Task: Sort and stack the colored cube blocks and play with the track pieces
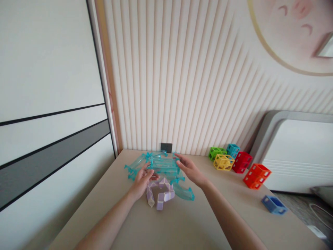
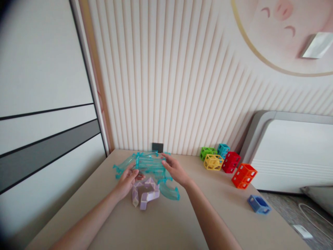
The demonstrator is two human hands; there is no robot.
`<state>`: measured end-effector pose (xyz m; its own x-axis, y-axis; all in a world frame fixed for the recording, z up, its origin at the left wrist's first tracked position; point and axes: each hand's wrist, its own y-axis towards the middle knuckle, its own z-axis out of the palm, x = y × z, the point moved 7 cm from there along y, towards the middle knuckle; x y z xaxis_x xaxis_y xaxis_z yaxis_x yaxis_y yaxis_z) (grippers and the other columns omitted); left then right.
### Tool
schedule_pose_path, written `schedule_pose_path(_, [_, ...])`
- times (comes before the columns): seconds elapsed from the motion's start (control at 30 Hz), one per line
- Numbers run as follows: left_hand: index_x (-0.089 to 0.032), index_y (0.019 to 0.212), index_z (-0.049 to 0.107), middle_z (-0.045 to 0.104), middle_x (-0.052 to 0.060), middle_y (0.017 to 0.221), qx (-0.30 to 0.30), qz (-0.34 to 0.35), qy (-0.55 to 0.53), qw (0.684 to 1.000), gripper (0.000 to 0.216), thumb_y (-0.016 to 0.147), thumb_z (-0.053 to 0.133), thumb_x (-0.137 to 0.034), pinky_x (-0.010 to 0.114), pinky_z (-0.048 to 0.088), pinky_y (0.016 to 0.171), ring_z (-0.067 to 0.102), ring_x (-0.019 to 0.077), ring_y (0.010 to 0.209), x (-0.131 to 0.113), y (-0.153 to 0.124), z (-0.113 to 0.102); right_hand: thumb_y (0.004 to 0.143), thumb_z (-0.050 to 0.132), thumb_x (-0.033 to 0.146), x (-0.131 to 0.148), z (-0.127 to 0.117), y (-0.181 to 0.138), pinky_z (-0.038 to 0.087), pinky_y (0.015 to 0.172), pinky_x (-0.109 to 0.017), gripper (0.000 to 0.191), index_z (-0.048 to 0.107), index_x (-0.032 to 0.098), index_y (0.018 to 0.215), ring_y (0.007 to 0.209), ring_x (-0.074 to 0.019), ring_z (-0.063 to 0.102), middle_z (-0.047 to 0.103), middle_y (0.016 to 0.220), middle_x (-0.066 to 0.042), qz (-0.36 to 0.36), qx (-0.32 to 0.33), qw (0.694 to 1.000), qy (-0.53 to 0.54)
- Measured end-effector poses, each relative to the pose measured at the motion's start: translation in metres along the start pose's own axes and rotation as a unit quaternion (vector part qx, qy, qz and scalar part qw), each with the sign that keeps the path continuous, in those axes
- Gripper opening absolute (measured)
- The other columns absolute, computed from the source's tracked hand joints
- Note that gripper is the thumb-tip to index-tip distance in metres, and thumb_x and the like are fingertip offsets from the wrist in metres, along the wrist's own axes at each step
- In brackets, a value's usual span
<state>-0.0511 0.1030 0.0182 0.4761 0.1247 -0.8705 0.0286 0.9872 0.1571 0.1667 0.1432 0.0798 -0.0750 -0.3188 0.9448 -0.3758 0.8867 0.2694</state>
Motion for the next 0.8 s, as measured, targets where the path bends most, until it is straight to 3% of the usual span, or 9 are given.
schedule_pose_path(0.17, [-0.017,0.129,0.052,0.07,0.0,0.075,-0.007,-0.012,0.01,1.0,0.072,0.072,0.082,-0.049,0.033,0.059,0.068,0.073,0.0204,0.07,0.001,-0.001,-0.001,0.086,0.068,0.053,0.002,0.003,-0.008,0.054,0.084,-0.034,0.05,0.065,0.021,0.123,0.091,-0.0196,0.066,0.071,0.099,-0.005,-0.015,-0.01,1.0,-0.018])
schedule_pose_path(0.37, [-0.017,0.134,0.047,0.069,-0.001,0.074,-0.008,-0.013,0.007,1.0,0.077,0.073,0.082,-0.049,0.031,0.059,0.069,0.074,0.0205,0.072,0.004,-0.001,-0.001,0.086,0.069,0.051,0.01,-0.006,-0.013,0.054,0.09,-0.038,0.048,0.066,0.021,0.122,0.1,-0.0221,0.067,0.071,0.116,-0.01,-0.038,-0.043,0.998,-0.014])
schedule_pose_path(0.5, [-0.016,0.13,0.05,0.069,0.0,0.073,-0.012,-0.016,0.009,1.0,0.075,0.072,0.082,-0.05,0.031,0.059,0.069,0.074,0.0209,0.072,0.003,-0.001,-0.001,0.083,0.071,0.052,0.004,-0.008,-0.013,0.053,0.094,-0.041,0.058,0.061,0.023,0.131,0.105,-0.0226,0.067,0.066,0.128,-0.012,-0.03,-0.026,0.999,-0.006])
schedule_pose_path(0.8, [-0.018,0.125,0.05,0.067,-0.003,0.073,-0.005,-0.022,-0.014,1.0,0.071,0.07,0.085,-0.047,0.03,0.058,0.067,0.074,0.0189,0.07,0.003,0.01,0.011,0.08,0.073,0.054,-0.003,-0.019,-0.012,0.055,0.093,-0.043,0.067,0.058,0.022,0.137,0.102,-0.0222,0.067,0.065,0.131,-0.013,-0.017,-0.03,0.999,-0.004])
